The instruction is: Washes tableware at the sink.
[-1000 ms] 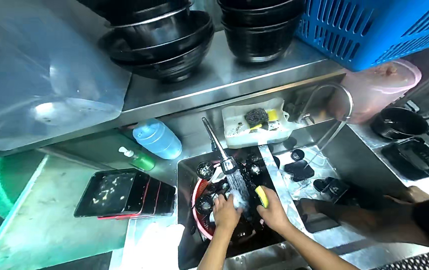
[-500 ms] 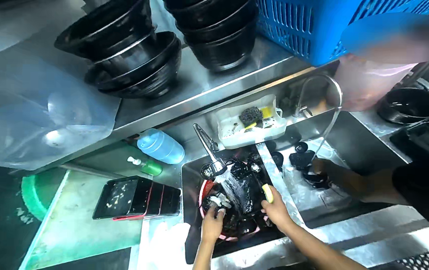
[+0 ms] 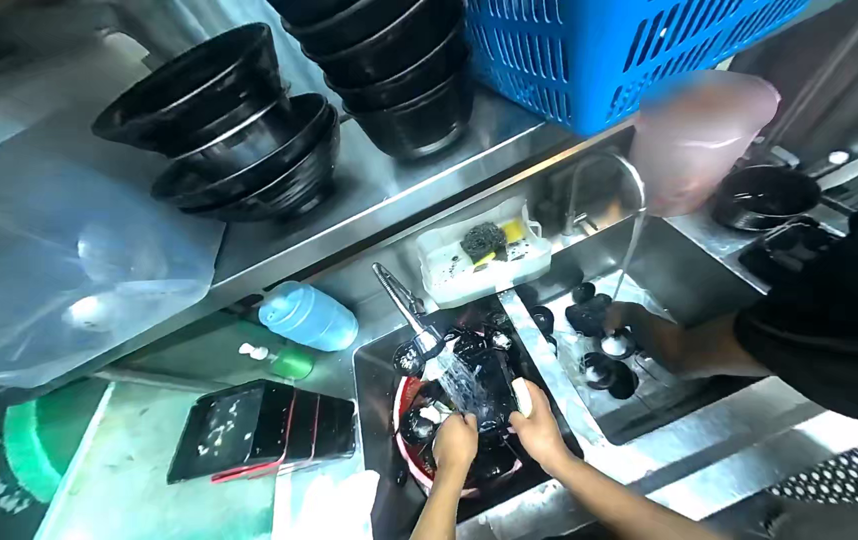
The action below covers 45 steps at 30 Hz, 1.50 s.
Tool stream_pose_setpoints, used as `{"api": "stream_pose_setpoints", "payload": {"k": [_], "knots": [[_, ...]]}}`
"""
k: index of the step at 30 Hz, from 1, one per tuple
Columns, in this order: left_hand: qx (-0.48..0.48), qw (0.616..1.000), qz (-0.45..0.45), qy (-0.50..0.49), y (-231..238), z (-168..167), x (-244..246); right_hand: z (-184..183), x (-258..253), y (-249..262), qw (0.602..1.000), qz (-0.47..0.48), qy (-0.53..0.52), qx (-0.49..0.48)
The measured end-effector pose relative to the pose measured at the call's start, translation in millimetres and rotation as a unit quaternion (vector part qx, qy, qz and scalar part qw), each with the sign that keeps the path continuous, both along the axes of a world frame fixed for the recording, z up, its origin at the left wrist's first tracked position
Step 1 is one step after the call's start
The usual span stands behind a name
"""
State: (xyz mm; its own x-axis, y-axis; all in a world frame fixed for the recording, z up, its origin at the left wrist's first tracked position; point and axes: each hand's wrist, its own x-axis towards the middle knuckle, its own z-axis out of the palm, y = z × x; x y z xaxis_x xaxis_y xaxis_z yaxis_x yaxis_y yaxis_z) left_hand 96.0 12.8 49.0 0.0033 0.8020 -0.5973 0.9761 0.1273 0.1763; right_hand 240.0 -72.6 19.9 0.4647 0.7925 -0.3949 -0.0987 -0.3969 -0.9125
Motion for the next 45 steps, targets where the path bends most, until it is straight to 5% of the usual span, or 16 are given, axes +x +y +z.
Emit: {"api": "stream_pose_setpoints", "payload": {"k": [11, 16, 22, 25, 29, 35, 41, 45], "knots": [[0.031, 0.993, -0.016, -0.111, 34, -13, -26, 27, -38, -35, 0.981, -0.072, 0.156, -0.085], [0.071, 0.982, -0.092, -0.152, 43, -19, -37, 30, -43, -36, 0.980, -0.075, 0.160, -0.087], [0.079, 0.984, -0.146, -0.069, 61, 5, -36, 33, -42, -29, 0.982, -0.058, 0.165, -0.068], [0.137, 0.972, -0.185, -0.041, 58, 12, -25, 32, -39, -23, 0.984, -0.053, 0.163, -0.055], [0.250, 0.940, -0.185, -0.141, 38, 21, 1, 33, -33, -11, 0.984, -0.043, 0.168, -0.038], [0.099, 0.958, -0.156, -0.220, 28, 16, 20, 24, -36, -6, 0.976, -0.015, 0.216, -0.002], [-0.033, 0.912, -0.304, -0.274, 31, 14, 3, 25, -29, -1, 0.979, -0.022, 0.204, 0.012], [0.040, 0.944, -0.200, -0.261, 30, 15, 6, 27, -29, 1, 0.981, -0.003, 0.194, 0.009]]}}
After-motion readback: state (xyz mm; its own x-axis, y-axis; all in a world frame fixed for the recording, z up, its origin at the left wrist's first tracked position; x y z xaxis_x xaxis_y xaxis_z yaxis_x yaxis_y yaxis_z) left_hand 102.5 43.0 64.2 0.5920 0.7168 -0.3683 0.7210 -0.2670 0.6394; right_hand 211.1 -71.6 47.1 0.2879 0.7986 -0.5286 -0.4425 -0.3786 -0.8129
